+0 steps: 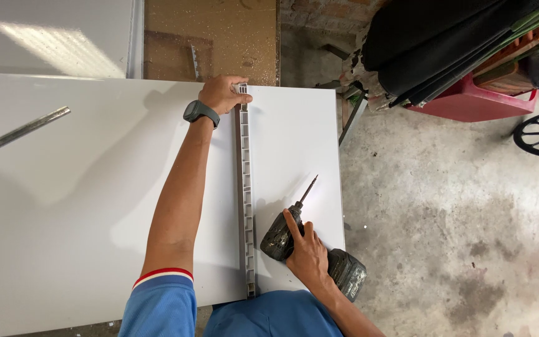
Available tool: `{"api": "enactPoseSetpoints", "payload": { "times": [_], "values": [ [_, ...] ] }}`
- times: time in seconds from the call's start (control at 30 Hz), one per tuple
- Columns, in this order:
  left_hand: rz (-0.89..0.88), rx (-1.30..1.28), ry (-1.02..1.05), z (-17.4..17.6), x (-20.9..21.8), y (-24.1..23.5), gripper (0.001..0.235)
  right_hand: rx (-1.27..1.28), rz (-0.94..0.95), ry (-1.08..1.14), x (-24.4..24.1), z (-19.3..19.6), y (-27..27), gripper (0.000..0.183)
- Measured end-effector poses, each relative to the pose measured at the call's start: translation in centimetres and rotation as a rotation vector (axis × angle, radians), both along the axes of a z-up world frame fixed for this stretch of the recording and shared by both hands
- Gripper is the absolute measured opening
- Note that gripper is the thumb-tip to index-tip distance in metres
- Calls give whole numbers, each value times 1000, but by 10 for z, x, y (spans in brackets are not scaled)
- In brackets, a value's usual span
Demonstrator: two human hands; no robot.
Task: The person measures a white furniture panel with a tape measure, marks positions with a pen, and uses a cordless drill to drive screws and attach small hardware fittings to the panel edge. They pick fittings from a parts tray, reposition the panel, and finally lift and move the panel across the workshop.
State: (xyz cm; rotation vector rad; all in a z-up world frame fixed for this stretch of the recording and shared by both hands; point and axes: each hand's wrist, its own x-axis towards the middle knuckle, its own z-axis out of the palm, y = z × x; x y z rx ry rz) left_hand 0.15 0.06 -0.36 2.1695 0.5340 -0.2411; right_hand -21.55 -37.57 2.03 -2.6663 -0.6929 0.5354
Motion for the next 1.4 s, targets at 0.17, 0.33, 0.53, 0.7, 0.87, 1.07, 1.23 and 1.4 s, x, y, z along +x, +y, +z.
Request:
{"api": "enactPoseSetpoints", "payload": {
  "times": [0.17, 0.33, 0.53, 0.7, 0.87, 1.07, 1.23, 1.4],
  "values": [
    [17, -1, 52, 4, 1, -3, 58, 22, 5, -12, 3, -1, -5, 108],
    [-27, 85, -58, -19, 6, 4, 56, 88, -163, 252, 21, 45, -3, 97],
    [9, 72, -12, -5, 3, -2, 56, 713, 144, -12, 78, 155, 15, 108],
    [0, 49, -3, 2, 2, -2, 55, 630, -96, 382, 150, 163, 39, 96],
    [28, -7, 53, 20, -2, -4, 54, 554, -271, 618, 203, 166, 89, 66],
    [27, -39, 75, 30, 0, -5, 58, 623, -171, 618, 235, 154, 129, 56],
    [63, -69, 76, 36, -4, -6, 54, 585, -229, 618, 240, 158, 152, 49],
    [73, -41, 68, 31, 0, -6, 55, 551, -237, 614, 245, 151, 163, 37]
  ]
}}
